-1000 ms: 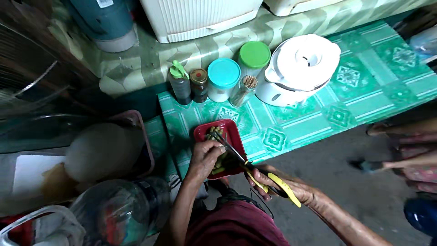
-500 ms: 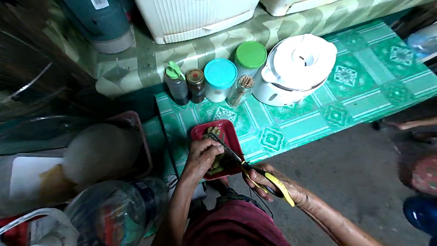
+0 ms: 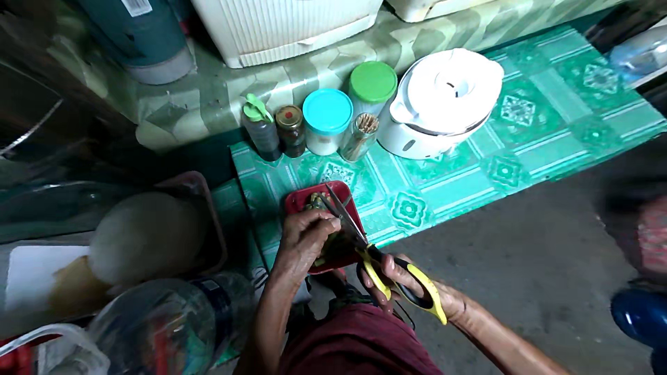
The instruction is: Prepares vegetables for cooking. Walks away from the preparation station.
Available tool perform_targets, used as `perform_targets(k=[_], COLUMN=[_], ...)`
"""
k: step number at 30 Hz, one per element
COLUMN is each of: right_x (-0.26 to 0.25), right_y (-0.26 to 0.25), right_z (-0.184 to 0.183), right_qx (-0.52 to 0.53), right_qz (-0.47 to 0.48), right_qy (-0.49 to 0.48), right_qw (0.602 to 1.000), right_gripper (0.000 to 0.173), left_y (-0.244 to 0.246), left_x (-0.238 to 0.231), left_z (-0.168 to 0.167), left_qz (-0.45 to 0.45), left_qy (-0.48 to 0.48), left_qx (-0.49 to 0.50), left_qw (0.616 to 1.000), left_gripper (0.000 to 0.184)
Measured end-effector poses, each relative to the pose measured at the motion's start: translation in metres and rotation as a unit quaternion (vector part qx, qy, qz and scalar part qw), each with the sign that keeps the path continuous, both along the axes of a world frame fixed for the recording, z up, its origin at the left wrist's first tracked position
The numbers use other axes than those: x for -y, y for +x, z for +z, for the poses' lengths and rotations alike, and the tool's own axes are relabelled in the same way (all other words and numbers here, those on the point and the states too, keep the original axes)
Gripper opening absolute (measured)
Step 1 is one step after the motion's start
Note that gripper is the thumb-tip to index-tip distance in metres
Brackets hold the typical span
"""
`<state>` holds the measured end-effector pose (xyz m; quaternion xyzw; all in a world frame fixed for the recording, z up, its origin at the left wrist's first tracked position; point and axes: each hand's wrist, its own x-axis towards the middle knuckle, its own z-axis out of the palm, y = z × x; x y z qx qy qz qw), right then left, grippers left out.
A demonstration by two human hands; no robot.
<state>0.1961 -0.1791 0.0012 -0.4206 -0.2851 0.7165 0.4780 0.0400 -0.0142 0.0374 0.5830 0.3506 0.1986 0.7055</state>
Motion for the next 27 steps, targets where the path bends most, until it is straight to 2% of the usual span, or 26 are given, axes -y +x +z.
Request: perform_targets(k=[6,12,14,20,27], right_x=[-0.01,-0.014,-0.012,-0.001,0.007], right_y=[0.004,0.003,0.006,0.007,0.005], right_z=[0.02,0.034,0.026,0.019,0.013], right_qx=[0.157,0.194,0.191,0.123,0.071], right_qz=[0.049,0.069,0.069,0.034,-0.012], right_qy=[0.01,0.005,0.01,0.033,-0.012], right_qw=[0.986,0.979,0.979,0.991,0.997], right_gripper=[0.07,0.065,0.071,0.064,0.056], left_y=[0.002,0.001,0.0,-0.001,0.003], left_x=[-0.003,-0.005,-0.006,-0.003,0.001], left_z=[0.016,0.025,0.026,0.028,0.018], left_qz=[-0.005,-0.038,-0.041,-0.033,-0.014], left_qy=[0.019,0.037,0.043,0.048,0.032], left_qx=[-0.013,-0.047,-0.051,-0.066,-0.036], left_qw=[1.0,0.997,0.997,0.996,0.999], left_gripper=[0.021,0.022,0.023,0.023,0.021])
